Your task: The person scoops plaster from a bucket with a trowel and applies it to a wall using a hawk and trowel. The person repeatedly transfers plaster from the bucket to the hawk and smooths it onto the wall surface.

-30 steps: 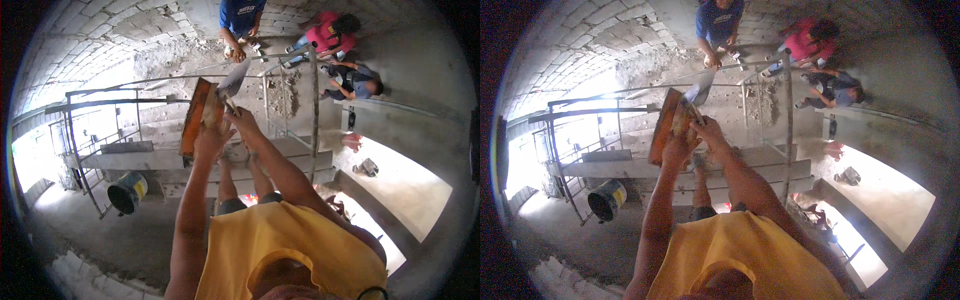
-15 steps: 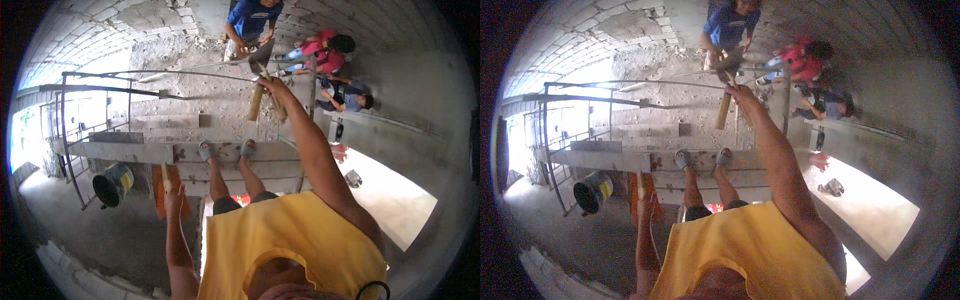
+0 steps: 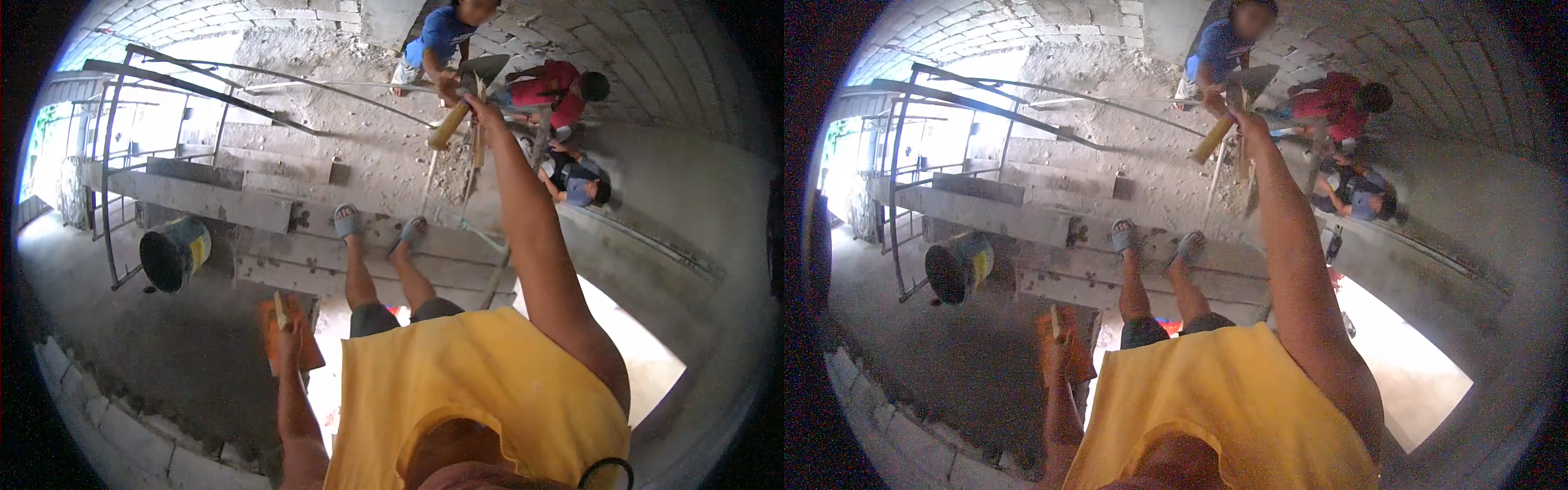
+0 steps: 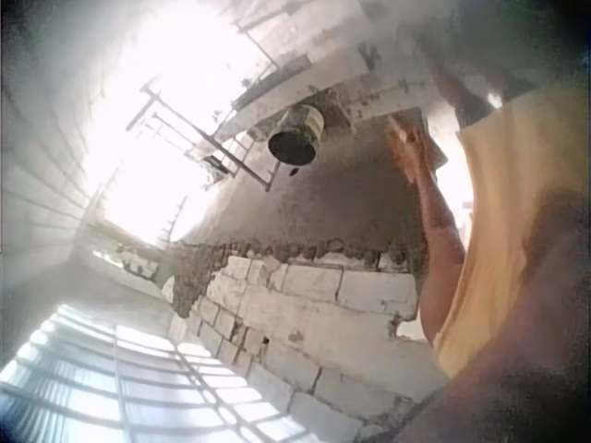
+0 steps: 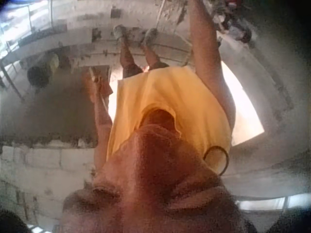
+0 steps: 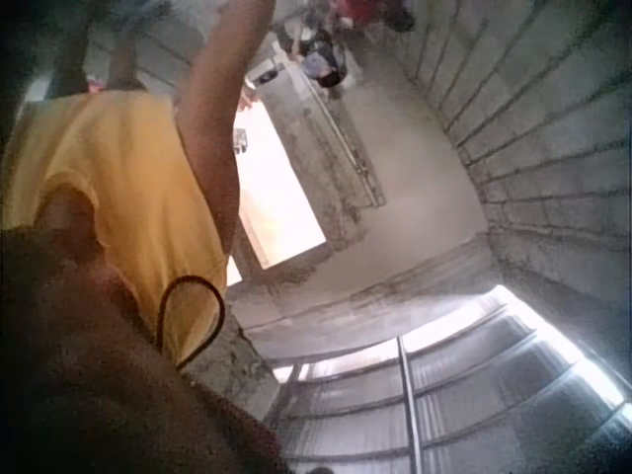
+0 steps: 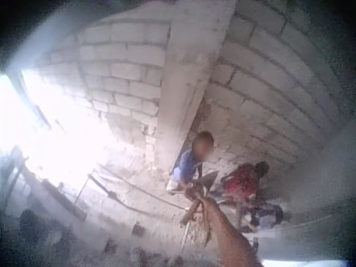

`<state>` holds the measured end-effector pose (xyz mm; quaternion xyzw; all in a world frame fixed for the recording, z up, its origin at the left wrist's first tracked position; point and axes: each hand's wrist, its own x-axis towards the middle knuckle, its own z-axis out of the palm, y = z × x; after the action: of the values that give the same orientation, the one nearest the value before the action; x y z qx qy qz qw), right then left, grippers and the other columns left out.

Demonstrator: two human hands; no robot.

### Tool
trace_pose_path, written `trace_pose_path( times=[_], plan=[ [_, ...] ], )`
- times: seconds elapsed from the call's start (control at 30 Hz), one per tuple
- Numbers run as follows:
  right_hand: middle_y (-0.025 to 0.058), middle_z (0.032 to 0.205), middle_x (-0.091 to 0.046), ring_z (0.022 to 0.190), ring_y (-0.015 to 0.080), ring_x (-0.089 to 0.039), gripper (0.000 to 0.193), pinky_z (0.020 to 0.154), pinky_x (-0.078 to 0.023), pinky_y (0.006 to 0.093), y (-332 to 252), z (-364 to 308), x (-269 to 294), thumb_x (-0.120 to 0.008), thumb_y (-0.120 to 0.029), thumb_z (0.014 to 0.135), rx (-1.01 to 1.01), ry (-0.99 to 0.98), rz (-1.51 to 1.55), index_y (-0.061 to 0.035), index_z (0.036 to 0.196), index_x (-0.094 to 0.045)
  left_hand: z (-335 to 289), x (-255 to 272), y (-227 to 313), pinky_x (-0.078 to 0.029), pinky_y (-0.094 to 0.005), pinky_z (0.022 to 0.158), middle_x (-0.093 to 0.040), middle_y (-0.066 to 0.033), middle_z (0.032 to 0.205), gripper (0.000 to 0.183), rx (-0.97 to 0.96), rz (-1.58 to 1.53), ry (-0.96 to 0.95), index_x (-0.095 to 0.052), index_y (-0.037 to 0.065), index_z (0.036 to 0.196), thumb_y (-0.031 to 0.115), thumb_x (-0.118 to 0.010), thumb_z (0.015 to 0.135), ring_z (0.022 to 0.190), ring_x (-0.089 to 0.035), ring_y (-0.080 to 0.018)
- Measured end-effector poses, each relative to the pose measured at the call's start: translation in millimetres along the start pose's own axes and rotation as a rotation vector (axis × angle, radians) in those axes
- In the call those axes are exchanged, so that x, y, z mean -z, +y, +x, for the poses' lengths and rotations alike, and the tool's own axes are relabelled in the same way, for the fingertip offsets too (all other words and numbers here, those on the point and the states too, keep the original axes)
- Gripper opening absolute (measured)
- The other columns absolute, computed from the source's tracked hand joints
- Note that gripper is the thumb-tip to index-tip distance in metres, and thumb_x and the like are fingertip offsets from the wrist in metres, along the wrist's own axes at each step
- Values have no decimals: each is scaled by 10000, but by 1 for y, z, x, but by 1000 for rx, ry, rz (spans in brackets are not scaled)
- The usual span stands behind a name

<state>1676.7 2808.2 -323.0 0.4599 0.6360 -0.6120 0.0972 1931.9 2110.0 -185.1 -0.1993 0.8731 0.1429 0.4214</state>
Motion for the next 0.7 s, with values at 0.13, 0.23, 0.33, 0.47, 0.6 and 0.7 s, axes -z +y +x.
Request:
trace_pose_path(
  times=[0.13, 0.23, 0.33, 0.47, 0.6, 0.7],
  plan=[
    [20, 793, -544, 562, 156, -482, 468, 525, -422, 303, -7, 28, -15, -774, -560, 794, 76, 86, 35, -124, 920, -659, 10, -3, -14, -505, -422, 893, -697, -239, 1091, 584, -28, -116, -10, -641, -38, 1199, 497, -558, 981, 1049, -667, -393],
    [36, 785, -520, 594, 180, -496, 561, 508, -436, 333, -10, 29, -42, -773, -579, 784, 63, 139, 30, -90, 1026, -642, 25, -4, -38, -500, -428, 873, -689, -257, 1068, 517, -30, -158, -40, -632, -59, 1168, 423, -574, 992, 1028, -670, -382],
    [52, 777, -522, 579, 188, -492, 638, 499, -441, 344, -14, 41, -40, -800, -582, 749, 63, 199, -3, -65, 1079, -626, 33, -2, -43, -496, -441, 859, -682, -274, 1045, 470, -134, -252, 31, -620, -78, 1140, 368, -586, 994, 1015, -672, -380],
    [24, 734, -523, 579, 161, -488, 508, 533, -436, 317, -22, 46, -45, -784, -532, 797, 83, 242, 122, -87, 978, -619, 55, 3, -48, -492, -420, 902, -676, -251, 1128, 418, -162, -242, 51, -619, -57, 1178, 322, -565, 1010, 1077, -659, -360],
    [-16, 689, -507, 566, 126, -470, 326, 556, -421, 303, -31, -15, -106, -699, -410, 913, 65, 85, 429, -103, 899, -589, 57, 10, -29, -480, -392, 954, -655, -219, 1231, 402, -128, -394, 62, -612, -21, 1248, 301, -549, 1017, 1153, -634, -335],
    [-30, 666, -444, 556, 115, -420, 247, 595, -421, 292, -41, -92, -150, -596, -328, 992, -15, -413, 786, -100, 903, -568, 28, 47, 63, -466, -379, 986, -653, -175, 1275, 417, -94, -312, 132, -610, 21, 1295, 322, -556, 1013, 1190, -623, -290]
  ],
)
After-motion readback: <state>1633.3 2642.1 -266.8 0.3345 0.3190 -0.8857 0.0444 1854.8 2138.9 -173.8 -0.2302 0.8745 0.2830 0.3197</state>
